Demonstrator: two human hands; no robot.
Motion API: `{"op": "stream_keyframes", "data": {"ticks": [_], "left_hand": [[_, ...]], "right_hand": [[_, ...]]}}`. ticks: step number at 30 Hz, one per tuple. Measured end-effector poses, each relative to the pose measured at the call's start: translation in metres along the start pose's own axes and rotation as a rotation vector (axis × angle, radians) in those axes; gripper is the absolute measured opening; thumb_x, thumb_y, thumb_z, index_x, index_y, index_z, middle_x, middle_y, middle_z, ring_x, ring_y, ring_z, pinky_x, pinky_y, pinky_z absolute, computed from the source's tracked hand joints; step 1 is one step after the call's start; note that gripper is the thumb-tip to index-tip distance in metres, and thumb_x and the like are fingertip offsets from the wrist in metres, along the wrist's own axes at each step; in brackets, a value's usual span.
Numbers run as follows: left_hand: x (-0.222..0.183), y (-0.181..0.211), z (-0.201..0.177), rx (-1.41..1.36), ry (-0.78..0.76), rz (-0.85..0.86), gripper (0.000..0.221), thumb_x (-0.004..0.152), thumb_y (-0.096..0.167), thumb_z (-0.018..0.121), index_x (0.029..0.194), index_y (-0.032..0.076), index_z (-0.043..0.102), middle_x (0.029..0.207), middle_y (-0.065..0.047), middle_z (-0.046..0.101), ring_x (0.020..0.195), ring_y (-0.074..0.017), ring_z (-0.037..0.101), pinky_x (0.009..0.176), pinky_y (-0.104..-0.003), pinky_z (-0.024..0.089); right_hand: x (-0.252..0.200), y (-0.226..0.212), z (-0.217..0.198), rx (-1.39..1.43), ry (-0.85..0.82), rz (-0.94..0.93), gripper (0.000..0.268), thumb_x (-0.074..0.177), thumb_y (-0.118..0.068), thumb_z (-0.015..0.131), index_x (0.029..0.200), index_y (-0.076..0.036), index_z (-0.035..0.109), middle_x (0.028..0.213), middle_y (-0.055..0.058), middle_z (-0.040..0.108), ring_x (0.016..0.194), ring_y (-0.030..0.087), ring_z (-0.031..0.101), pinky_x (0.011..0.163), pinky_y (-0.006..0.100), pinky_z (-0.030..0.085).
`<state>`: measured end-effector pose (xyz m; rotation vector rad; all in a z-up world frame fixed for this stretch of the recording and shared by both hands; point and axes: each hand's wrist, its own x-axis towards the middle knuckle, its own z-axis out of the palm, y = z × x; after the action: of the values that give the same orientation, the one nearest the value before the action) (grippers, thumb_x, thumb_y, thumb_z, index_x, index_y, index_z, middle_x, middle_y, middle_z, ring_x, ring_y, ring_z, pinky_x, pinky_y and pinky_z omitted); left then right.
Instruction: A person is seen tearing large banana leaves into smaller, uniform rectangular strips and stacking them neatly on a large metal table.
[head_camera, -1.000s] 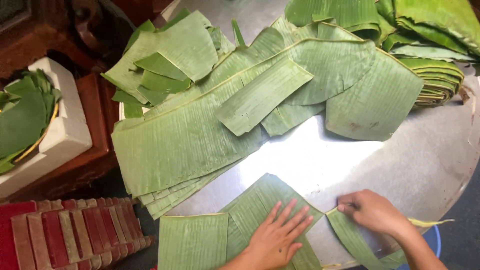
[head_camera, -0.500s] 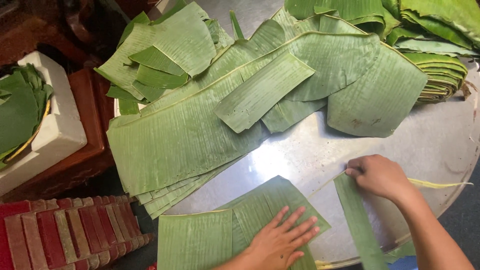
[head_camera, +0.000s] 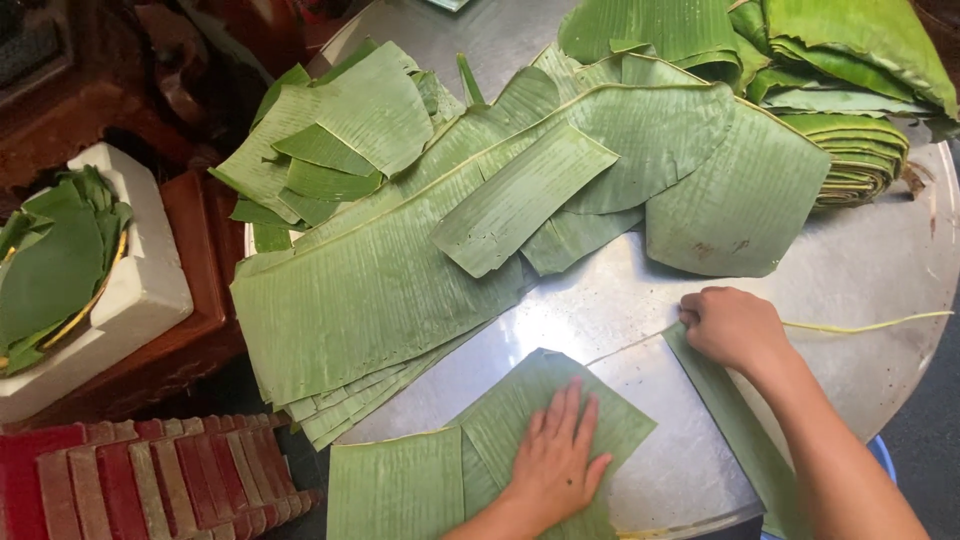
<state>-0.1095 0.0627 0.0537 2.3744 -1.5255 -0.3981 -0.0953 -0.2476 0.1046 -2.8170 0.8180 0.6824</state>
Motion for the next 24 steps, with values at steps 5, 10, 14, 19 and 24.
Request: {"op": "stream_keyframes", "data": {"ticks": [5, 10, 14, 19, 24], "left_hand": [[0.003, -0.006, -0.011, 0.168, 0.145, 0.012, 0.076, 0.1, 0.055, 0.039, 0.161, 0.01, 0.032, 0.17, -0.022, 0.015, 0.156, -0.0451, 0.001, 0.117, -0.072, -0.006], [-0.011, -0.007, -0.03, -0.074, 0.025, 0.237, 0.071, 0.101, 0.049, 0.034, 0.159, 0.01, 0.035, 0.167, -0.02, 0.03, 0.156, -0.0473, 0.013, 0.112, -0.083, -0.006], [-0.017, -0.018, -0.011, -0.006, -0.013, 0.283, 0.075, 0.096, 0.051, 0.038, 0.161, 0.013, 0.033, 0.169, -0.016, 0.028, 0.157, -0.0478, 0.012, 0.109, -0.086, -0.004], [-0.016, -0.016, -0.014, -0.048, -0.076, 0.279, 0.075, 0.098, 0.049, 0.032, 0.163, 0.01, 0.026, 0.171, -0.018, 0.02, 0.158, -0.0447, 0.006, 0.115, -0.079, -0.004], [-0.017, -0.021, 0.001, -0.06, 0.003, 0.276, 0.076, 0.087, 0.04, 0.046, 0.156, 0.009, 0.04, 0.165, -0.024, 0.029, 0.156, -0.0467, 0.014, 0.116, -0.077, -0.001]], "right_hand": [[0.008, 0.008, -0.01, -0.021, -0.065, 0.034, 0.022, 0.087, -0.027, 0.046, 0.082, -0.022, 0.067, 0.098, -0.005, 0.075, 0.098, 0.022, 0.066, 0.074, 0.037, 0.049], [0.054, 0.017, 0.006, -0.143, 0.588, -0.092, 0.015, 0.07, -0.028, 0.063, 0.082, -0.027, 0.071, 0.078, -0.005, 0.064, 0.08, 0.025, 0.068, 0.053, 0.041, 0.048], [0.084, 0.007, 0.026, -0.245, 0.788, -0.131, 0.006, 0.066, -0.026, 0.063, 0.071, -0.025, 0.066, 0.07, -0.006, 0.057, 0.066, 0.023, 0.062, 0.05, 0.036, 0.04], [0.083, -0.012, 0.013, -0.328, 1.102, -0.164, 0.016, 0.057, -0.023, 0.062, 0.073, -0.027, 0.062, 0.073, -0.006, 0.055, 0.07, 0.021, 0.054, 0.059, 0.034, 0.032], [-0.042, -0.08, 0.005, 0.028, 1.125, -0.22, 0.044, 0.085, -0.016, 0.064, 0.129, -0.01, 0.064, 0.123, 0.015, 0.062, 0.111, 0.035, 0.057, 0.097, 0.048, 0.045]]}}
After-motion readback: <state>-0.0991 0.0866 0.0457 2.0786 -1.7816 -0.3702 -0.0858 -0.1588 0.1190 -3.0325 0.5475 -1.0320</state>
